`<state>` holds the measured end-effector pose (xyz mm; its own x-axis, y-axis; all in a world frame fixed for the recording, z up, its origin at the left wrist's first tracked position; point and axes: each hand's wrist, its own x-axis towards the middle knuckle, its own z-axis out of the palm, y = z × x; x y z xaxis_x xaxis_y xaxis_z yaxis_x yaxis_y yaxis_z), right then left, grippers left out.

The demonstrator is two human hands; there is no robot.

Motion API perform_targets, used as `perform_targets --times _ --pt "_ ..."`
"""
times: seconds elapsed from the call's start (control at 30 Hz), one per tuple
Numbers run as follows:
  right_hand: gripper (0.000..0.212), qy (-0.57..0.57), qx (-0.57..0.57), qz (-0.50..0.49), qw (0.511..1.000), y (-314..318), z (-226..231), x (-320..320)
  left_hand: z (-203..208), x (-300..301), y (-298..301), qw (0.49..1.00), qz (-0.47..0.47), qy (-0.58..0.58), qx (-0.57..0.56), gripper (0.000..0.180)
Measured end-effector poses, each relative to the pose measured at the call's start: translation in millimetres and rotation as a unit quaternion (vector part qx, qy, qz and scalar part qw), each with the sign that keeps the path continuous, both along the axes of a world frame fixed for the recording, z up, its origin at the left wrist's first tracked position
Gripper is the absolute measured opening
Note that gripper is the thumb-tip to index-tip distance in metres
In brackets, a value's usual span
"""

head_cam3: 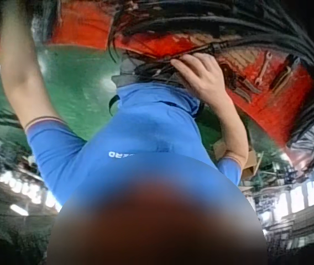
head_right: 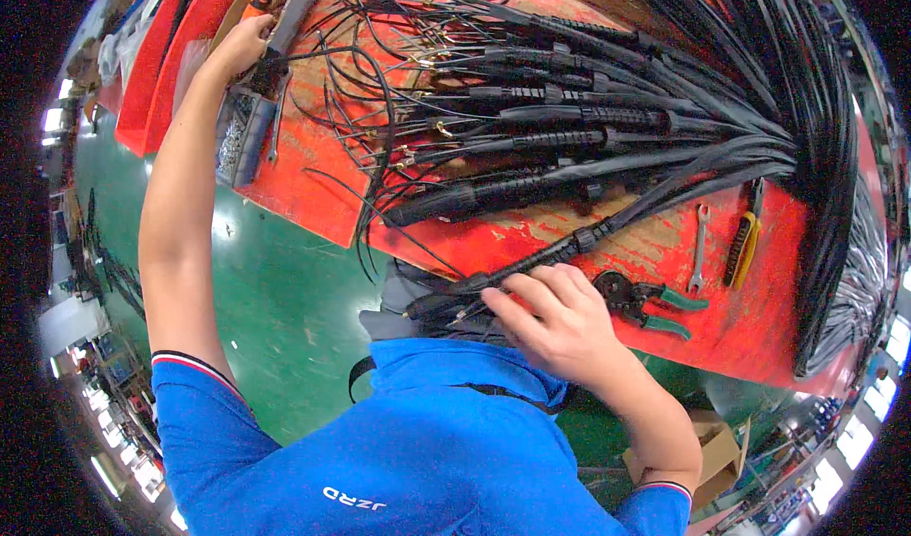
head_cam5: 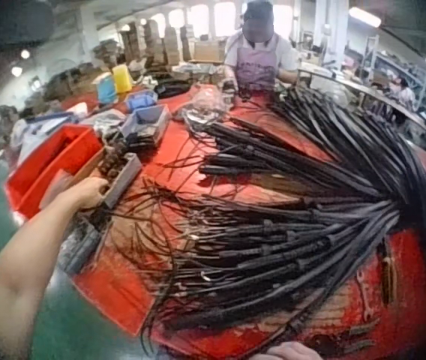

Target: The person assembles wire harnesses by stripping wires with a wire stripper, fitting connectors with a crimper, and applying heat with a heat gun.

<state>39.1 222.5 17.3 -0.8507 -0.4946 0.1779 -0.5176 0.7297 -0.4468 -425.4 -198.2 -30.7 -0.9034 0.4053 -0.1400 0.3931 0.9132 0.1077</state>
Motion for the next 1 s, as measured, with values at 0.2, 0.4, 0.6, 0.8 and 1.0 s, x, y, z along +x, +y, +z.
perform_targets --times 0.2,0.4,0.6,0.8,1.0 --pt "0.035 0.029 0.044 0.097 0.994 -22 -10 -15 -4 3 -13 0.995 0.052 0.088 0.017 0.038" --pt "0.031 0.067 0.070 0.140 0.985 -27 -21 -23 16 26 -24 0.969 0.128 0.209 0.039 0.042" --pt "0.029 0.060 -0.034 0.122 0.990 -30 -7 -32 72 87 -24 0.915 0.200 0.205 0.285 0.040" --pt "0.038 0.025 -0.080 0.122 0.989 -27 14 -51 105 218 22 0.817 0.101 0.073 0.562 0.027" --pt "0.037 -0.018 -0.106 0.145 0.983 -28 22 -67 86 347 82 0.708 0.147 -0.171 0.670 0.020"
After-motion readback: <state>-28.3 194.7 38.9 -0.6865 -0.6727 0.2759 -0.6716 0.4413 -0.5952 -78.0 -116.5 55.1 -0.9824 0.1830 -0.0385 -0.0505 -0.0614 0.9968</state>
